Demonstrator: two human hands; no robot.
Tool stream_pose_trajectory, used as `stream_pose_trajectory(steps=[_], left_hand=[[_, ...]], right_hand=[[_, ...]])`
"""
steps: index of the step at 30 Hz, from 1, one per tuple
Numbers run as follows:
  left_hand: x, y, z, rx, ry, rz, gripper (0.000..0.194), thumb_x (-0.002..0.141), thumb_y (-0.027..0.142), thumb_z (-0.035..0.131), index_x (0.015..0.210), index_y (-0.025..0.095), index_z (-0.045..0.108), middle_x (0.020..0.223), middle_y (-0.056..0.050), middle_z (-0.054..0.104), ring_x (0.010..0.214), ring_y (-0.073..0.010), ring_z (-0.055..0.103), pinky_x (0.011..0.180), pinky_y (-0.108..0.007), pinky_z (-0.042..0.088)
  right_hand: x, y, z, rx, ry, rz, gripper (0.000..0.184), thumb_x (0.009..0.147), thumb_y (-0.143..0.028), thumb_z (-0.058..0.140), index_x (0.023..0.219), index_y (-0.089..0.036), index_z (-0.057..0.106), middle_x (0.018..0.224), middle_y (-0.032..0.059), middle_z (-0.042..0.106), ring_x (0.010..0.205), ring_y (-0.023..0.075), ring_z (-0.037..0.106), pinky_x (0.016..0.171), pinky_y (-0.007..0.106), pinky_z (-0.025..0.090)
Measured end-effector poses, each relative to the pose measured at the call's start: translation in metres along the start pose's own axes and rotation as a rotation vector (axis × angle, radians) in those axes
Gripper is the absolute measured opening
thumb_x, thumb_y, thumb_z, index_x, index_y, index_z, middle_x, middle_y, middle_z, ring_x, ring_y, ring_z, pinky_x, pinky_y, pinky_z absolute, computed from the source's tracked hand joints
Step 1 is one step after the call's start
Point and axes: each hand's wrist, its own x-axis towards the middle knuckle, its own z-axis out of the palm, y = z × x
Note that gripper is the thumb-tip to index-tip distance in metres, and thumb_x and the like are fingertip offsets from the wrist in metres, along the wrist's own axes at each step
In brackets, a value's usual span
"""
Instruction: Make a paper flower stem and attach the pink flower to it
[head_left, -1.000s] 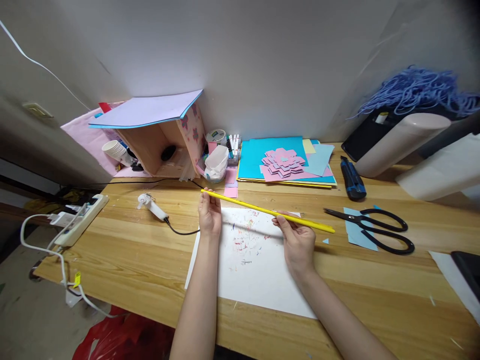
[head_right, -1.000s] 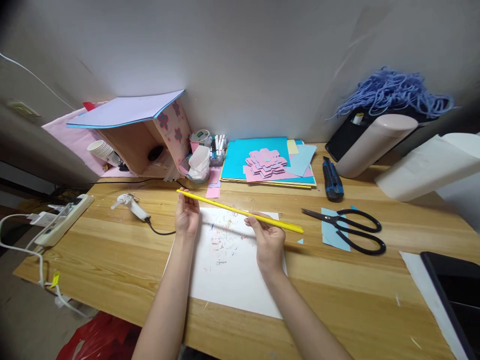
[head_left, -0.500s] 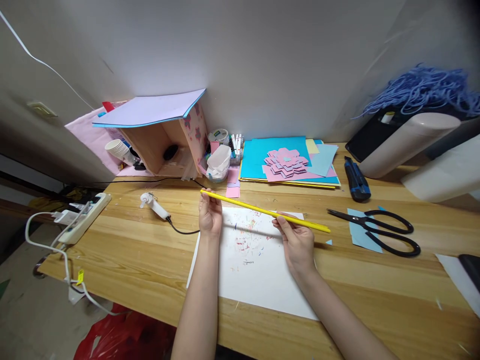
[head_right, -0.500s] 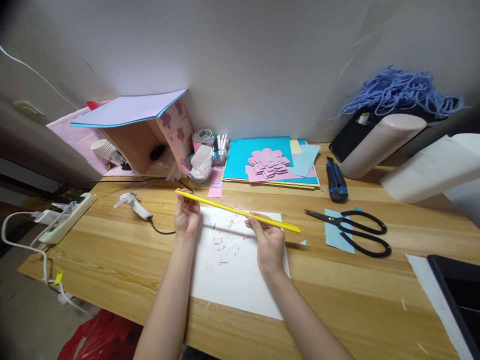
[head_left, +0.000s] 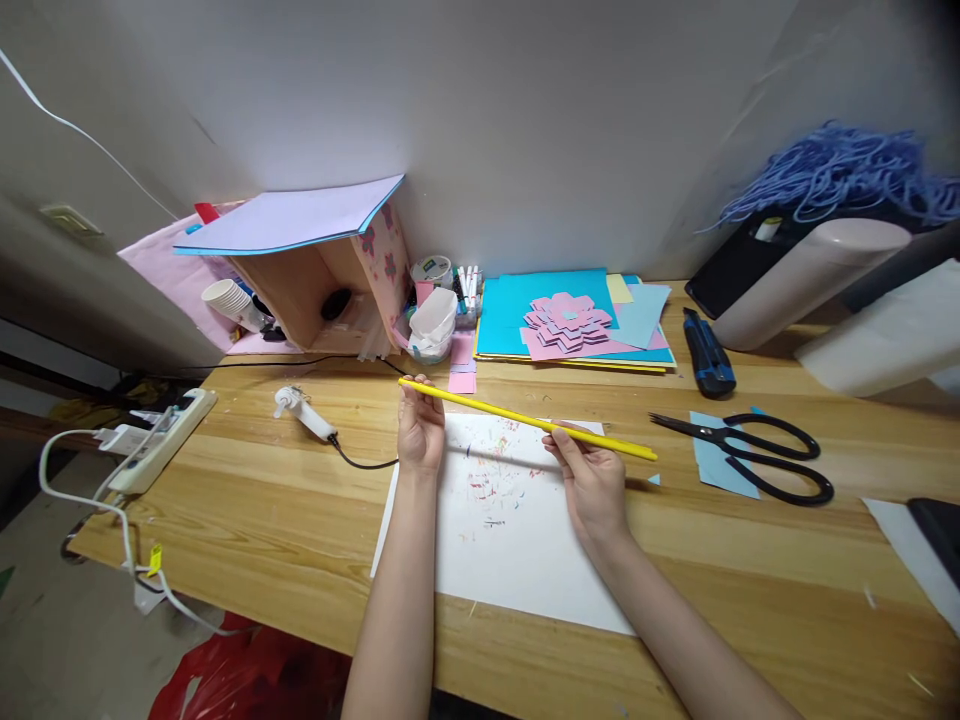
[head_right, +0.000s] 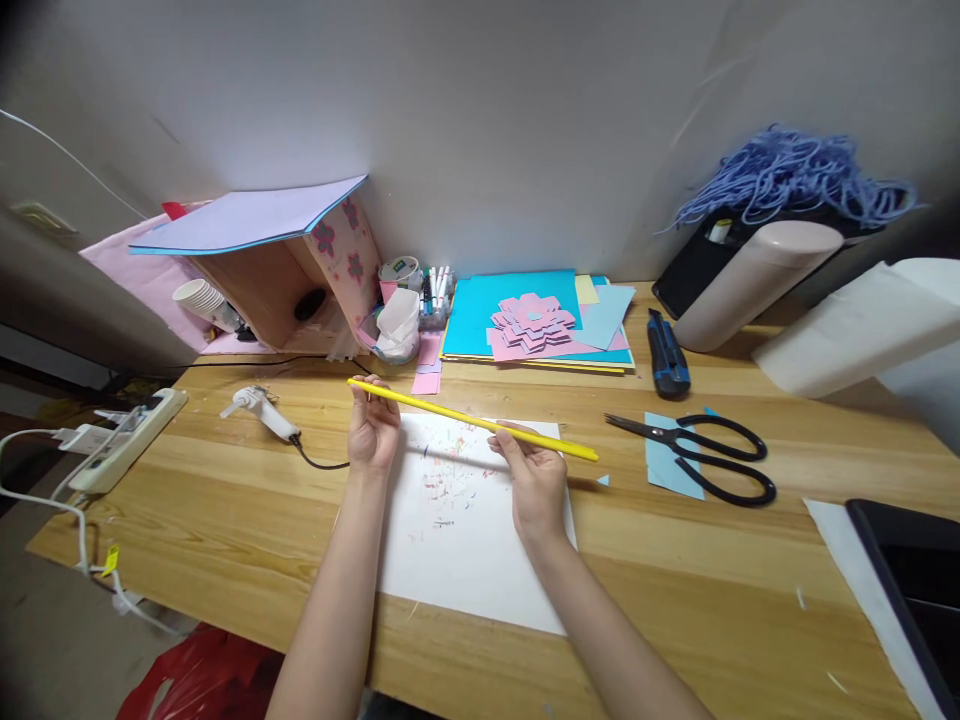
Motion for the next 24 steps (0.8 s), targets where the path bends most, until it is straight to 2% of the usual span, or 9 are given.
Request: stream_pose_trajectory(steps=[3, 6, 8, 12, 16, 24], left_hand=[[-0.001, -0.008, 0.0, 0.141, -0.005, 0.022, 0.005, 0.077, 0.024, 0.065, 0.078, 0.02, 0.066, 0.079, 0.003, 0.067, 0.078, -0.0046, 0.063, 0.079, -0.014, 0.047], [-0.005, -0.022, 0.002, 0.298, -0.094, 0.003, 0.022, 0.06, 0.027, 0.078, 0.077, 0.018, 0.066, 0.078, 0.001, 0.067, 0.077, -0.0084, 0.064, 0.08, -0.019, 0.048], [-0.01, -0.033, 0.004, 0.4, -0.137, -0.048, 0.028, 0.055, 0.028, 0.081, 0.077, 0.017, 0.067, 0.076, 0.0, 0.068, 0.075, -0.0109, 0.065, 0.078, -0.022, 0.049], [-0.022, -0.049, 0.01, 0.592, -0.178, -0.135, 0.03, 0.052, 0.026, 0.081, 0.078, 0.015, 0.069, 0.076, -0.005, 0.071, 0.076, -0.016, 0.066, 0.075, -0.027, 0.05], [-0.031, -0.058, 0.013, 0.704, -0.214, -0.165, 0.025, 0.055, 0.026, 0.079, 0.077, 0.015, 0.071, 0.079, -0.008, 0.072, 0.076, -0.017, 0.066, 0.071, -0.026, 0.049], [-0.032, -0.062, 0.014, 0.674, -0.163, -0.131, 0.026, 0.054, 0.032, 0.08, 0.071, 0.014, 0.071, 0.074, -0.007, 0.072, 0.067, -0.0141, 0.065, 0.065, -0.025, 0.052]], right_hand=[[0.001, -0.001, 0.0, -0.016, 0.021, -0.021, 0.027, 0.059, -0.03, 0.078, 0.078, -0.014, 0.069, 0.069, 0.0036, 0.068, 0.063, 0.0132, 0.064, 0.067, 0.029, 0.055], [0.003, -0.002, 0.0, -0.017, 0.008, -0.048, 0.026, 0.061, -0.03, 0.077, 0.08, -0.014, 0.069, 0.07, 0.0038, 0.068, 0.065, 0.0138, 0.064, 0.069, 0.03, 0.054], [0.004, -0.002, 0.0, 0.0, 0.004, -0.064, 0.025, 0.061, -0.029, 0.077, 0.08, -0.015, 0.069, 0.071, 0.0032, 0.069, 0.065, 0.0131, 0.063, 0.069, 0.029, 0.054], [0.006, -0.003, 0.0, 0.001, 0.008, -0.072, 0.024, 0.062, -0.03, 0.076, 0.078, -0.015, 0.068, 0.071, 0.0032, 0.069, 0.062, 0.0136, 0.063, 0.068, 0.03, 0.052], [0.007, -0.003, 0.0, 0.001, -0.042, -0.075, 0.024, 0.064, -0.031, 0.075, 0.081, -0.016, 0.068, 0.074, 0.0031, 0.07, 0.063, 0.0137, 0.064, 0.067, 0.029, 0.052], [0.007, -0.016, 0.003, -0.02, -0.063, -0.114, 0.016, 0.059, -0.025, 0.077, 0.072, -0.019, 0.07, 0.071, -0.0001, 0.069, 0.064, 0.0132, 0.062, 0.066, 0.028, 0.051]])
